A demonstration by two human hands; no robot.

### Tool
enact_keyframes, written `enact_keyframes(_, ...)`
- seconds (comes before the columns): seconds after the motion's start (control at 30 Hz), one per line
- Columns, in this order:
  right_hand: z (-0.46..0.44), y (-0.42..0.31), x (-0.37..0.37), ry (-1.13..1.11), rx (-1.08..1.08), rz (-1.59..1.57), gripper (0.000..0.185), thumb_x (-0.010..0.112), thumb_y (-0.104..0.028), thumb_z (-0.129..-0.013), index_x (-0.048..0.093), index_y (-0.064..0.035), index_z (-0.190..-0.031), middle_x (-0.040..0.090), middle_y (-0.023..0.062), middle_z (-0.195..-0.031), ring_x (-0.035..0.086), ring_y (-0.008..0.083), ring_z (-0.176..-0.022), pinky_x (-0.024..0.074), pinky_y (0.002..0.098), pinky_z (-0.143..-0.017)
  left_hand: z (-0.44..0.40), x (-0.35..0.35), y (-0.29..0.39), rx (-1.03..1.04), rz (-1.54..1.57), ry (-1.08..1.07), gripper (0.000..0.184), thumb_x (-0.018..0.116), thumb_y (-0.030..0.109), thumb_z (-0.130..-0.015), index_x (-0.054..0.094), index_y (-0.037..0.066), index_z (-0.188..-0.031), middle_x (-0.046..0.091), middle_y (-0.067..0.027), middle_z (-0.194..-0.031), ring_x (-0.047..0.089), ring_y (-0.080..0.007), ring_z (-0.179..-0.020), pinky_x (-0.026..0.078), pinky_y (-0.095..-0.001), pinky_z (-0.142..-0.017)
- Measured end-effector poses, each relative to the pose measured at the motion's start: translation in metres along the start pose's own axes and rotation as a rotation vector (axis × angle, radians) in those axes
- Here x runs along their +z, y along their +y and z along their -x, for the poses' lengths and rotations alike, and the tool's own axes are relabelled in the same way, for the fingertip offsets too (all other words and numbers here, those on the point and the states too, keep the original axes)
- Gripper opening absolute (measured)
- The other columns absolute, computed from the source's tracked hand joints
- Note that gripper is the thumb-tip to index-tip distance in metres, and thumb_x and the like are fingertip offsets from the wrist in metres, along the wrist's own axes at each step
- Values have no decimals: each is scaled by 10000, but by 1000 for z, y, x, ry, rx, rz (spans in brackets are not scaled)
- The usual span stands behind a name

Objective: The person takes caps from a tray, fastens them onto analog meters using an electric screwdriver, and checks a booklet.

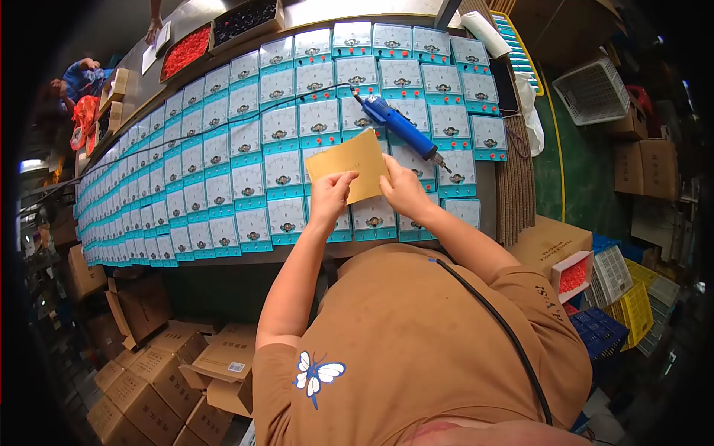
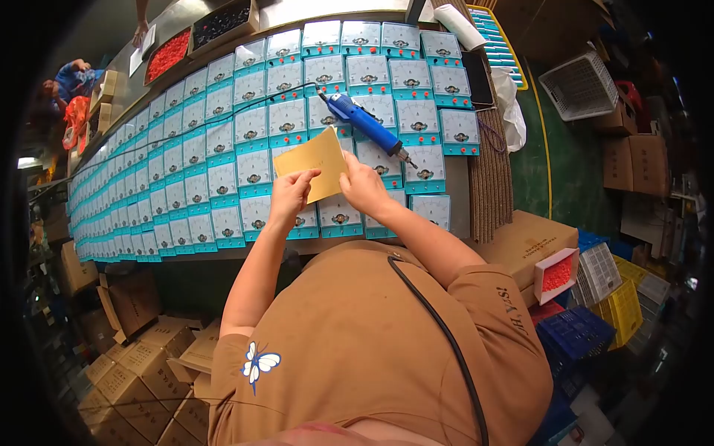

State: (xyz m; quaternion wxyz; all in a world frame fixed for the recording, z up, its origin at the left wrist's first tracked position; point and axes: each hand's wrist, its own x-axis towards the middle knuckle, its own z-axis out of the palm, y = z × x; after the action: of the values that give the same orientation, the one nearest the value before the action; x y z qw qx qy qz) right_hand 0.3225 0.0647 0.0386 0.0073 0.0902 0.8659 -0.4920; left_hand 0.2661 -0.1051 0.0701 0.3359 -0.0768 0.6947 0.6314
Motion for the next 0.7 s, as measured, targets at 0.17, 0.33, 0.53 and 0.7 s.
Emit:
enact_keyframes(0.17, 12, -39, 4, -192, -33, 140, 736, 567, -194, -809, 212, 86, -1390, 593, 314, -1002, 605, 428, -890, 489, 463, -784, -16, 12, -9, 142, -136, -17, 299, 559, 234, -930, 594, 34, -710, 399, 61, -507, 331, -22, -413, 237, -215, -369)
enact_keyframes(0.33, 13, -43, 14, -207, -138, 293, 868, 623, -241, -781, 131, 133, -1392, 454, 339, -1260, 585, 393, -1012, 503, 415, -822, -7, -3, 4, -10, 21, -123, 319, 567, 266, -934, 561, 59, -691, 404, 55, -509, 326, -31, -388, 230, -212, -365)
enact_keyframes(0.53, 12, -41, 22, -185, -239, 426, 859, 640, -253, -782, 164, 117, -1394, 420, 325, -1306, 568, 388, -1055, 504, 406, -827, -9, -9, 2, -22, -25, -60, 315, 616, 226, -896, 541, 57, -641, 445, 34, -505, 374, -47, -392, 269, -220, -365)
enact_keyframes(0.7, 8, -43, 16, -205, -89, 202, 780, 628, -285, -812, 241, 61, -1394, 551, 281, -1171, 598, 365, -1007, 505, 399, -795, -9, -20, -7, 3, 118, -18, 235, 624, 184, -888, 563, 39, -713, 461, 36, -516, 366, -35, -384, 254, -210, -357)
